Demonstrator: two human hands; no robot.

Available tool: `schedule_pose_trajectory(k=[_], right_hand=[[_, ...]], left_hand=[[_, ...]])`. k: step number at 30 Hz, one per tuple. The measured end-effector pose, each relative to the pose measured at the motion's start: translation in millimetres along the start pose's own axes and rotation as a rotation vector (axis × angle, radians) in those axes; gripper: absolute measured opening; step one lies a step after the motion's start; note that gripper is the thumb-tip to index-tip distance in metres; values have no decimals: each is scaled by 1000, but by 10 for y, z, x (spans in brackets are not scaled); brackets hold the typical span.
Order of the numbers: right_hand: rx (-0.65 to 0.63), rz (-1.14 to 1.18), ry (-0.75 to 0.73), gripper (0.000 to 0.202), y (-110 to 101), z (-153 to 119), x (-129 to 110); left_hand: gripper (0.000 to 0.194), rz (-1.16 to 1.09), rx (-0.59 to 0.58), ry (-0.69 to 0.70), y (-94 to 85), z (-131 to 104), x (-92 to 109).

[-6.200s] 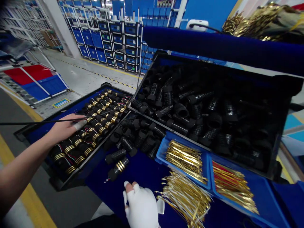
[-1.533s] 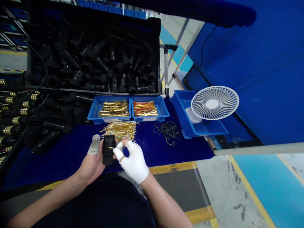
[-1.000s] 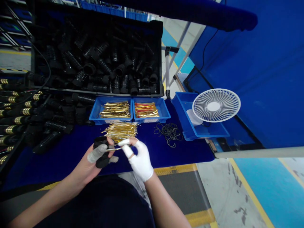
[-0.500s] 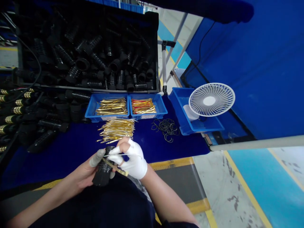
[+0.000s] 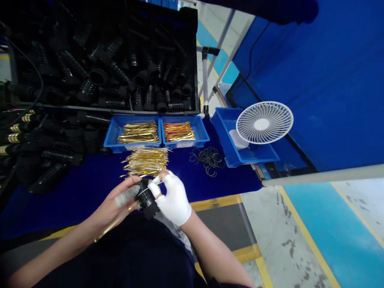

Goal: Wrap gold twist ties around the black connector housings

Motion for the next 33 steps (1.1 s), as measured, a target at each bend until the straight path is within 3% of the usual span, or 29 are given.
schedule_pose_trajectory(k=[3, 6, 11, 13, 17, 19, 22, 25, 29, 33], right_hand=[[-28, -1, 26, 12, 79, -21, 61], [-58, 47, 18, 13, 99, -53, 62], [-240, -8, -393, 12, 186, -188, -174], [-145, 88, -354, 19, 131, -183, -140], [308, 647, -60, 43, -132, -175, 32], [365, 746, -3, 46, -140, -186, 16], [53, 323, -6, 24, 80, -152, -80], [-252, -170, -12, 8, 312, -213, 67], [-434, -467, -85, 7, 443, -305, 213], [-495, -607, -264, 7, 499, -339, 168]], left_hand=[[31, 183, -1, 44, -32, 14, 0], [29, 358, -85, 86, -1, 22, 6], [26, 434, -38, 137, -151, 67, 57], [23, 625, -22, 249, -198, 83, 152], [24, 904, -5, 408, -241, 90, 280], [22, 914, 0, 421, -254, 88, 292], [21, 921, 12, 422, -261, 84, 291], [21, 930, 16, 414, -272, 91, 283], [20, 915, 20, 421, -288, 99, 294], [22, 907, 21, 419, -294, 96, 300]])
Point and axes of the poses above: each hand's wrist, its own z-axis towards the middle knuckle, its own y-axis out of the palm, x = y × z, the point moved 8 cm from there along z, towards the middle knuckle, and after that the axes turned 3 degrees about x, right-handed, at the moved point
